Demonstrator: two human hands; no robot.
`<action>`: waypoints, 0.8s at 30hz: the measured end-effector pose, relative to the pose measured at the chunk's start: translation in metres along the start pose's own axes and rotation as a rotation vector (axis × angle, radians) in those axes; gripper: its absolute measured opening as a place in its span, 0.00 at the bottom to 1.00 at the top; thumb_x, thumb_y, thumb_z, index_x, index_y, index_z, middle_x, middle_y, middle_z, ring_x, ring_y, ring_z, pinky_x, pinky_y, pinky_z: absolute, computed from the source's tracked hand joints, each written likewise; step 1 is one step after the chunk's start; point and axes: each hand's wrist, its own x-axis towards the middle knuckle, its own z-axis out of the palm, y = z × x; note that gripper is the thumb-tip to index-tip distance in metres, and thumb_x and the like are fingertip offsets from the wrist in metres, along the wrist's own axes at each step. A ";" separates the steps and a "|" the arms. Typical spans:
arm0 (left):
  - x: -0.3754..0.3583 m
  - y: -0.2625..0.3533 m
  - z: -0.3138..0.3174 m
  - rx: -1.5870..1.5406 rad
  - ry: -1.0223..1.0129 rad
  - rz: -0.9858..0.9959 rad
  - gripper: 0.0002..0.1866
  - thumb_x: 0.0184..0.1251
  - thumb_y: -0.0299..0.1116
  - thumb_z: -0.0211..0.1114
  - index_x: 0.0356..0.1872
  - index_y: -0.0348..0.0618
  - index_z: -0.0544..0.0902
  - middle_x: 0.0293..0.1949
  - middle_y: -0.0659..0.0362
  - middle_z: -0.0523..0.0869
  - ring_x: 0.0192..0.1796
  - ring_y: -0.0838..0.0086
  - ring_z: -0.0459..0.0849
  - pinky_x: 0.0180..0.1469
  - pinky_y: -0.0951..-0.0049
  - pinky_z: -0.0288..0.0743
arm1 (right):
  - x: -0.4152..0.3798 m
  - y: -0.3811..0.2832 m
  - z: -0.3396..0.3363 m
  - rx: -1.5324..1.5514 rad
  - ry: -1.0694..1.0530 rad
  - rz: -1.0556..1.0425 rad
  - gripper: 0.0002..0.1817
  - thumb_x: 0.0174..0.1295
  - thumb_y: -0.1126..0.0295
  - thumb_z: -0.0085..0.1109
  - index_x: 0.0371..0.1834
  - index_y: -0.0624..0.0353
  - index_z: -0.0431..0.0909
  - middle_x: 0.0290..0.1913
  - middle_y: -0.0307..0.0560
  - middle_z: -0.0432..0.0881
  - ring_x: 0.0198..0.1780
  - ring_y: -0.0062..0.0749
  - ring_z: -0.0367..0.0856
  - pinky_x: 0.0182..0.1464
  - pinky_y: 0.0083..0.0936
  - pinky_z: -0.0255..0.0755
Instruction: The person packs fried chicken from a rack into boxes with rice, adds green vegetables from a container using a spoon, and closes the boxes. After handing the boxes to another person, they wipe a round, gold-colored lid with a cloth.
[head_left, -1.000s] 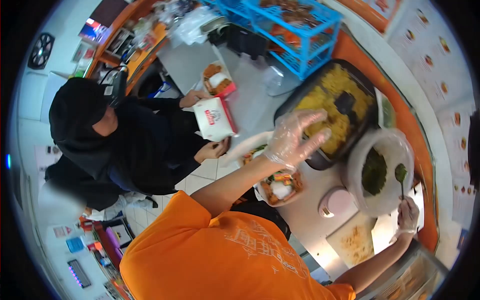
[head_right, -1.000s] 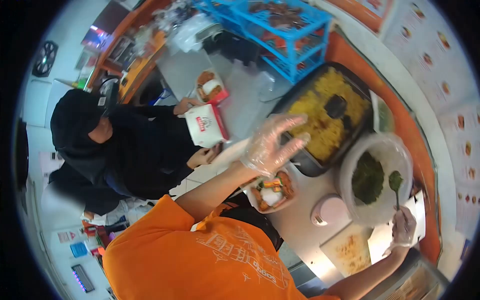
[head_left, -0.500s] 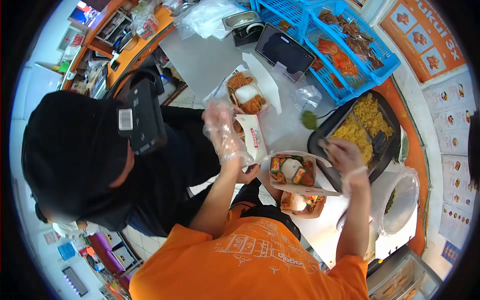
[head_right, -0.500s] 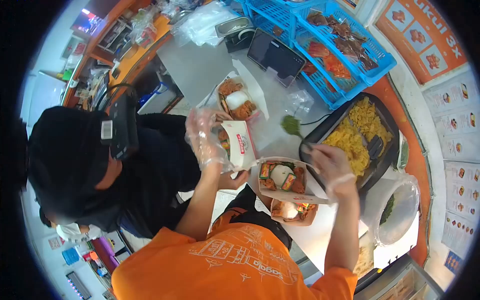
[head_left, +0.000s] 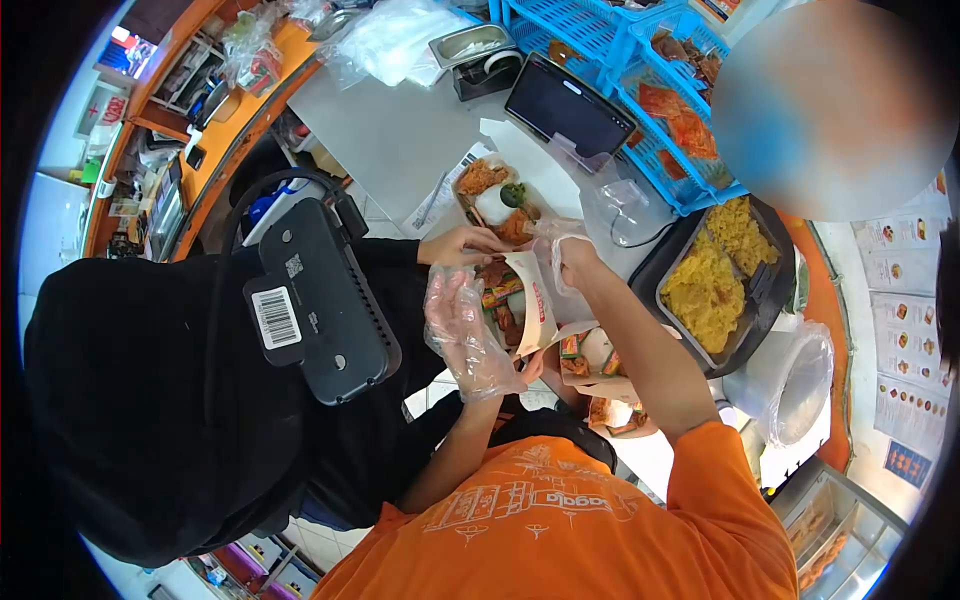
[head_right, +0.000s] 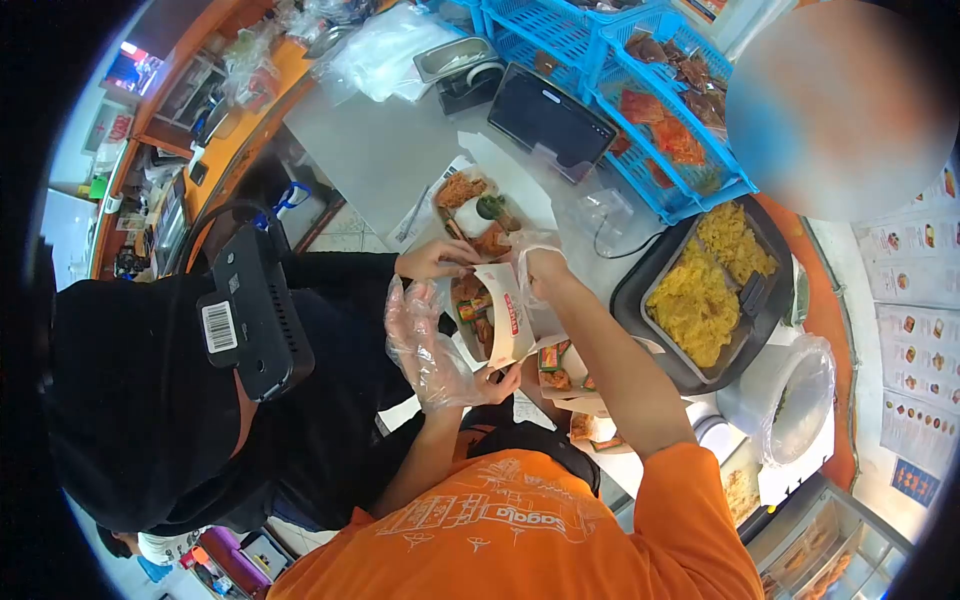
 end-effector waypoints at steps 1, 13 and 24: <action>0.000 -0.001 -0.002 0.008 -0.009 0.000 0.34 0.73 0.44 0.59 0.71 0.35 0.60 0.61 0.48 0.73 0.65 0.62 0.72 0.68 0.58 0.63 | -0.001 -0.001 0.001 0.003 0.004 0.000 0.06 0.68 0.70 0.59 0.42 0.59 0.79 0.31 0.38 0.78 0.27 0.24 0.75 0.28 0.21 0.71; -0.007 -0.006 0.001 0.032 -0.113 0.003 0.37 0.70 0.50 0.62 0.72 0.39 0.60 0.59 0.50 0.76 0.64 0.62 0.74 0.67 0.59 0.65 | 0.026 -0.004 -0.017 -0.237 0.060 -0.124 0.11 0.66 0.69 0.62 0.48 0.61 0.81 0.39 0.40 0.81 0.40 0.23 0.75 0.40 0.24 0.71; -0.026 -0.006 0.015 0.069 -0.169 -0.057 0.38 0.69 0.49 0.59 0.73 0.42 0.56 0.60 0.46 0.74 0.64 0.58 0.74 0.68 0.57 0.62 | 0.017 -0.014 -0.037 -1.218 0.285 -0.707 0.14 0.65 0.61 0.54 0.46 0.55 0.85 0.42 0.60 0.86 0.43 0.49 0.85 0.49 0.39 0.77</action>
